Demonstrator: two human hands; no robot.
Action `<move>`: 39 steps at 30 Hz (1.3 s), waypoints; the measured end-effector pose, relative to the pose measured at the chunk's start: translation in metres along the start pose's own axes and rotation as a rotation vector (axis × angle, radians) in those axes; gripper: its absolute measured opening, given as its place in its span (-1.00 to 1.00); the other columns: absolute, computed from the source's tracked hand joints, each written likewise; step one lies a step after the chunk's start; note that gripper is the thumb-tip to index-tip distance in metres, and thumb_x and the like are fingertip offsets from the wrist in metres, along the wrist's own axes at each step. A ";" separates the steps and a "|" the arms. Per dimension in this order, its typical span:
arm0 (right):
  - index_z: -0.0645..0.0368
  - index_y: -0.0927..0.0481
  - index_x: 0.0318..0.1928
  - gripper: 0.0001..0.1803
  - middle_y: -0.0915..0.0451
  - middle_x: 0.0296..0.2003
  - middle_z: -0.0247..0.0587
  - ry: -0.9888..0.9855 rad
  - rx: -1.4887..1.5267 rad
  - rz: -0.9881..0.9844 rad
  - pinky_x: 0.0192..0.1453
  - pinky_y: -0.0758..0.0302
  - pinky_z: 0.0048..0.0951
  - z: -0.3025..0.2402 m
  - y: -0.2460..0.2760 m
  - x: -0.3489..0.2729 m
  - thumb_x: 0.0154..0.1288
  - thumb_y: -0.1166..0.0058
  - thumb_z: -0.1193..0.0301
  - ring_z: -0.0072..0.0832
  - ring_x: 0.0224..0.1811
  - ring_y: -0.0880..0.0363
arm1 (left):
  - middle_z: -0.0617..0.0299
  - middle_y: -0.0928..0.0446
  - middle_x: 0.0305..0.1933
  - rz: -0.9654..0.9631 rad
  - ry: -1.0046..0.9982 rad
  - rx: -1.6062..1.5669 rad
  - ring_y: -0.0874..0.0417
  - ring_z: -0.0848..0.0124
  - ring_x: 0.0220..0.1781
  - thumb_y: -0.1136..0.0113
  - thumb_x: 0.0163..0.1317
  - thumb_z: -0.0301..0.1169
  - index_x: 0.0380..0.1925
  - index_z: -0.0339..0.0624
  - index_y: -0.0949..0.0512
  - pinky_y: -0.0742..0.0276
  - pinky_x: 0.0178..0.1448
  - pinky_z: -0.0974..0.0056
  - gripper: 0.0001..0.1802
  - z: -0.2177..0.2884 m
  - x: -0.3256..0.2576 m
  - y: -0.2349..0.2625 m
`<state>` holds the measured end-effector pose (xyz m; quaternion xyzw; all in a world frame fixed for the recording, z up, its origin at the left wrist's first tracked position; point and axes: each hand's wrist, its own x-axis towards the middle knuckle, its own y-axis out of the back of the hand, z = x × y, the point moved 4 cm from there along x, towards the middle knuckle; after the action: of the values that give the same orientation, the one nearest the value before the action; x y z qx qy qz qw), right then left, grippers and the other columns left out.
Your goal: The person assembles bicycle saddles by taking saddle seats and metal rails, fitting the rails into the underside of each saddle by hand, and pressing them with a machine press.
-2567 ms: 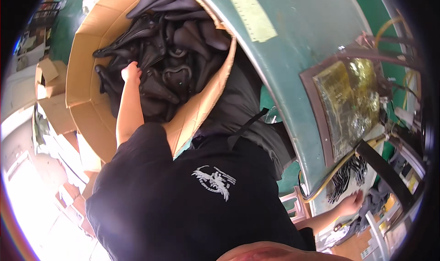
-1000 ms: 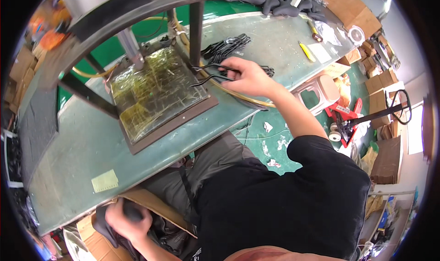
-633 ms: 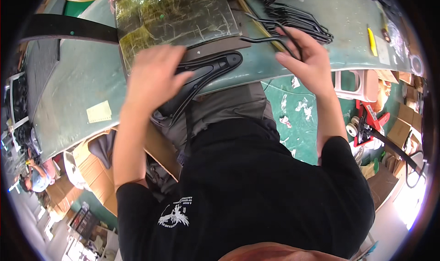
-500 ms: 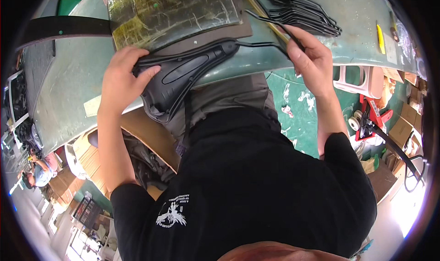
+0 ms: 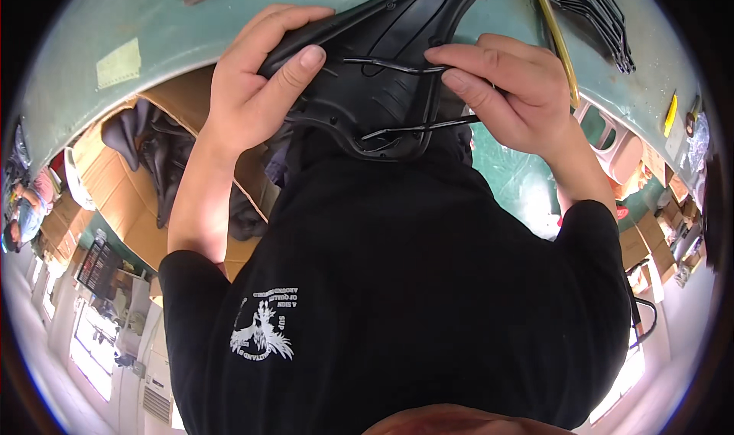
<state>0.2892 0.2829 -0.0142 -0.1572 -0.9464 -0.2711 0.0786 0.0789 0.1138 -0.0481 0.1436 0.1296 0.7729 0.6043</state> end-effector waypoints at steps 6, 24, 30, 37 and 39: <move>0.33 -0.78 0.01 -0.74 -0.49 -0.57 -0.30 0.162 -0.086 -0.142 -0.55 -0.29 -0.49 -0.005 -0.005 0.002 0.31 -0.34 0.59 -0.56 -0.61 -0.40 | 0.11 -0.60 0.10 0.000 -0.045 -0.164 -0.61 0.35 0.15 -0.18 0.55 -0.31 0.19 -0.37 -0.60 -0.46 0.27 0.32 -0.62 -0.004 -0.021 -0.004; 0.00 -0.73 -0.26 -0.81 -0.33 -0.57 -0.40 0.364 -0.287 -0.196 -0.58 -0.33 -0.32 -0.034 -0.029 0.015 0.11 -0.46 0.34 -0.42 -0.60 -0.47 | 0.13 -0.64 0.18 -0.260 0.195 -0.596 -0.63 0.43 0.20 -0.13 0.53 -0.39 0.32 -0.33 -0.51 -0.50 0.31 0.34 -0.56 0.003 -0.027 -0.021; -0.03 -0.71 -0.29 -0.84 -0.33 -0.58 -0.42 0.360 -0.276 -0.194 -0.57 -0.34 -0.30 -0.029 -0.031 0.020 0.12 -0.43 0.34 -0.41 -0.59 -0.47 | -0.01 -0.61 0.30 -0.270 0.227 -0.456 -0.60 0.26 0.36 -0.06 0.42 -0.29 0.33 -0.42 -0.51 -0.41 0.48 0.21 -0.43 0.002 -0.017 -0.023; -0.05 -0.66 -0.34 -0.85 -0.47 -0.50 -0.38 0.363 -0.269 -0.271 -0.45 -0.51 -0.18 -0.028 -0.036 0.042 0.17 -0.39 0.26 -0.28 -0.44 -0.62 | 0.05 -0.75 0.09 -0.132 0.172 -0.109 -0.74 0.33 0.13 -0.32 0.35 -0.46 0.20 -0.22 -0.66 -0.59 0.28 0.23 -0.59 0.007 -0.010 -0.019; 0.04 -0.67 -0.23 -0.76 -0.51 -0.38 -0.35 0.451 -0.243 -0.167 -0.30 -0.53 -0.26 -0.019 -0.023 0.059 0.15 -0.45 0.28 -0.31 -0.31 -0.59 | 0.05 -0.73 0.11 -0.025 0.201 -0.138 -0.70 0.38 0.16 -0.33 0.37 -0.47 0.20 -0.27 -0.66 -0.55 0.31 0.26 -0.60 0.011 -0.007 -0.008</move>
<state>0.2270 0.2692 0.0045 -0.0226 -0.8752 -0.4165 0.2452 0.0918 0.1095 -0.0414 0.0217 0.1379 0.7829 0.6063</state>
